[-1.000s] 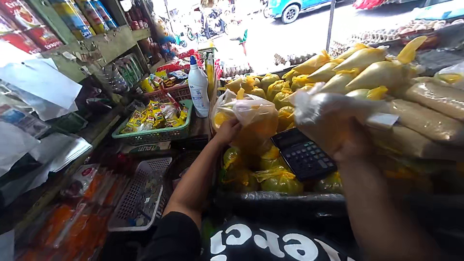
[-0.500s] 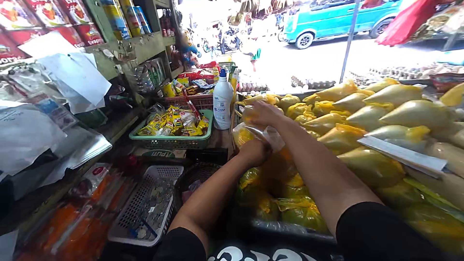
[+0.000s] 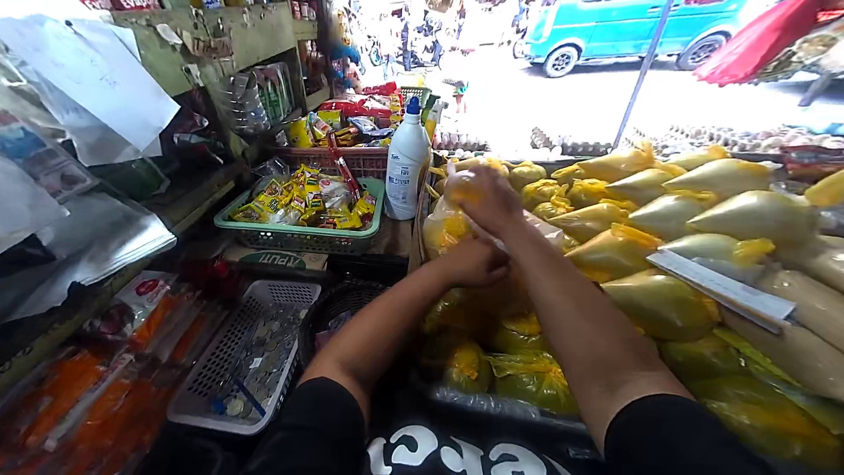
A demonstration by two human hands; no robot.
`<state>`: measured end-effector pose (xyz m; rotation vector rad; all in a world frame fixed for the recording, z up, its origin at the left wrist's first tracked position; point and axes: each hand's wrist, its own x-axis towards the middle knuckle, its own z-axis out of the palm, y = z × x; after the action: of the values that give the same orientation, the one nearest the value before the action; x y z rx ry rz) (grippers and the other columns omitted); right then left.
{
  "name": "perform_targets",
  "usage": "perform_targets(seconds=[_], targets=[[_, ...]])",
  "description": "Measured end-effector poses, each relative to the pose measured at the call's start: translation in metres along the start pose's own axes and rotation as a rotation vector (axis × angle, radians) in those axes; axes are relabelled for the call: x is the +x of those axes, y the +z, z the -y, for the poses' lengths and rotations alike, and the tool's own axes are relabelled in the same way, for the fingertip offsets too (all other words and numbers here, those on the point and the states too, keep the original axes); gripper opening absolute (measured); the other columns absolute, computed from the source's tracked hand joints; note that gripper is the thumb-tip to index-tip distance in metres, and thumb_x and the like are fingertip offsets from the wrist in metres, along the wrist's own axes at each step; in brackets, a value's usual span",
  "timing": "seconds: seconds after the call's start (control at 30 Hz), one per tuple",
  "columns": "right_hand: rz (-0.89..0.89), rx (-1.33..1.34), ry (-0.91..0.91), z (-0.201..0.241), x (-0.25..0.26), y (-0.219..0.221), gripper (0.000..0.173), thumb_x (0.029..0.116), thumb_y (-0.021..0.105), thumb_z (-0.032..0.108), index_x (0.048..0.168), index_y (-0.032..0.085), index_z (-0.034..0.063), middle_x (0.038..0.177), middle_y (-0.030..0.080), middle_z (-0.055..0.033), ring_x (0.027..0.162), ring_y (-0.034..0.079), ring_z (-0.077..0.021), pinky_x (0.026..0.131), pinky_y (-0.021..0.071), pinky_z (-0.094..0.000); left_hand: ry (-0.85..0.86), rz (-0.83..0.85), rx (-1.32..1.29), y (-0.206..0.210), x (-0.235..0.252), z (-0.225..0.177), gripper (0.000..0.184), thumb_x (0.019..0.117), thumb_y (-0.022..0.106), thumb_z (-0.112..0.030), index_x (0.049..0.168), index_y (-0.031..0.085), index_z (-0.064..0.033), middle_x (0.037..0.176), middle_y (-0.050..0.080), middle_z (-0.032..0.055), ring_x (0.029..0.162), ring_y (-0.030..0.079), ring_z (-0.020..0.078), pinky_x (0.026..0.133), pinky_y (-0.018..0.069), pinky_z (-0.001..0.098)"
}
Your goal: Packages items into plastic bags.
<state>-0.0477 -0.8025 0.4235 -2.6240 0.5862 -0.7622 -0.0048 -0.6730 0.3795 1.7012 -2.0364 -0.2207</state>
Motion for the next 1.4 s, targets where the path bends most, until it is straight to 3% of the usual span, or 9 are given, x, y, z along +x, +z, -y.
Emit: perform_targets(seconds=[0.13,0.3,0.47,0.57,0.73,0.87,1.03,1.17,1.4], targets=[[-0.08,-0.051,-0.035,0.005,-0.007,0.019,0.065,0.0855,0.083,0.02,0.142,0.053,0.0068,0.144,0.055,-0.0213,0.13,0.055,-0.0449,0.098,0.0494,-0.064,-0.402,-0.511,-0.149,-0.047,-0.011,0.039,0.029,0.1053,0.05,-0.015,0.113,0.068,0.0063,0.109,0.069,0.0234,0.106,0.067,0.0342,0.095,0.0525,0.0533],[-0.28,0.02,0.126,0.005,-0.026,0.02,0.066,0.0877,0.081,0.026,0.144,0.051,0.0062,0.145,0.054,-0.0221,0.133,0.053,-0.0424,0.104,0.0476,-0.0607,-0.723,-0.195,-0.067,-0.055,0.028,0.066,0.069,0.0904,0.074,-0.027,0.146,0.046,0.0016,0.141,0.053,0.0293,0.125,0.057,0.0449,0.1,0.0491,0.0636],[-0.426,0.026,-0.001,-0.01,-0.047,0.018,0.065,0.0848,0.082,0.024,0.138,0.055,-0.0009,0.137,0.058,-0.0273,0.128,0.057,-0.047,0.103,0.0481,-0.0607,-0.758,-0.402,-0.386,-0.054,0.06,0.083,0.032,0.1051,0.052,-0.016,0.12,0.062,0.0102,0.115,0.065,0.0286,0.108,0.065,0.0388,0.094,0.0513,0.0564],[-0.175,-0.01,0.048,-0.007,-0.04,0.007,0.073,0.0846,0.083,0.031,0.144,0.051,0.0048,0.142,0.056,-0.0232,0.129,0.056,-0.0437,0.102,0.0476,-0.0619,-0.707,-0.642,-0.827,-0.083,0.074,0.068,0.024,0.1035,0.053,-0.019,0.113,0.061,0.002,0.089,0.055,0.0093,0.075,0.053,0.0177,0.069,0.0486,0.0367],[0.204,-0.156,0.336,-0.002,0.012,0.004,0.072,0.0986,0.065,0.045,0.156,0.041,0.009,0.154,0.046,-0.024,0.144,0.039,-0.0481,0.111,0.0351,-0.0694,-0.614,-0.54,-0.637,-0.082,0.068,0.055,0.031,0.1072,0.051,-0.02,0.122,0.062,0.0046,0.109,0.062,0.019,0.089,0.057,0.0235,0.08,0.0485,0.0425],[-0.021,0.025,0.113,-0.01,-0.005,-0.008,0.058,0.1066,0.046,0.049,0.144,0.058,0.0074,0.155,0.045,-0.0239,0.146,0.038,-0.0429,0.117,0.0332,-0.0618,-0.592,-0.494,-0.643,-0.087,0.057,0.064,0.032,0.1078,0.051,-0.021,0.125,0.061,0.0042,0.102,0.062,0.0155,0.081,0.057,0.0191,0.075,0.0509,0.0369],[0.355,-0.219,0.028,-0.021,-0.118,-0.017,0.082,0.0927,0.075,0.034,0.162,0.032,0.028,0.165,0.029,-0.0226,0.144,0.038,-0.0495,0.109,0.0399,-0.0656,-0.56,-0.544,-0.84,-0.081,0.042,0.063,0.022,0.1079,0.049,-0.016,0.112,0.062,0.0013,0.08,0.049,0.0017,0.063,0.046,0.0095,0.062,0.0449,0.0261],[0.298,-0.296,0.003,-0.039,-0.146,-0.05,0.034,0.1045,0.055,0.015,0.136,0.065,0.0103,0.11,0.072,-0.0258,0.102,0.069,-0.0484,0.085,0.0524,-0.0671,-0.577,-0.527,-0.839,-0.073,0.048,0.058,0.017,0.105,0.056,-0.018,0.105,0.06,-0.0016,0.075,0.047,0.0,0.059,0.045,0.0082,0.058,0.0428,0.0245],[0.099,-0.024,-0.21,0.021,-0.152,-0.177,0.017,0.087,0.06,0.009,0.101,0.067,0.0102,0.081,0.063,-0.0023,0.066,0.058,-0.014,0.057,0.0491,-0.0392,-0.532,-0.749,-0.794,-0.135,0.023,-0.024,0.02,0.1067,0.051,-0.022,0.098,0.059,-0.006,0.072,0.053,-0.002,0.051,0.043,0.005,0.05,0.0422,0.0222]])
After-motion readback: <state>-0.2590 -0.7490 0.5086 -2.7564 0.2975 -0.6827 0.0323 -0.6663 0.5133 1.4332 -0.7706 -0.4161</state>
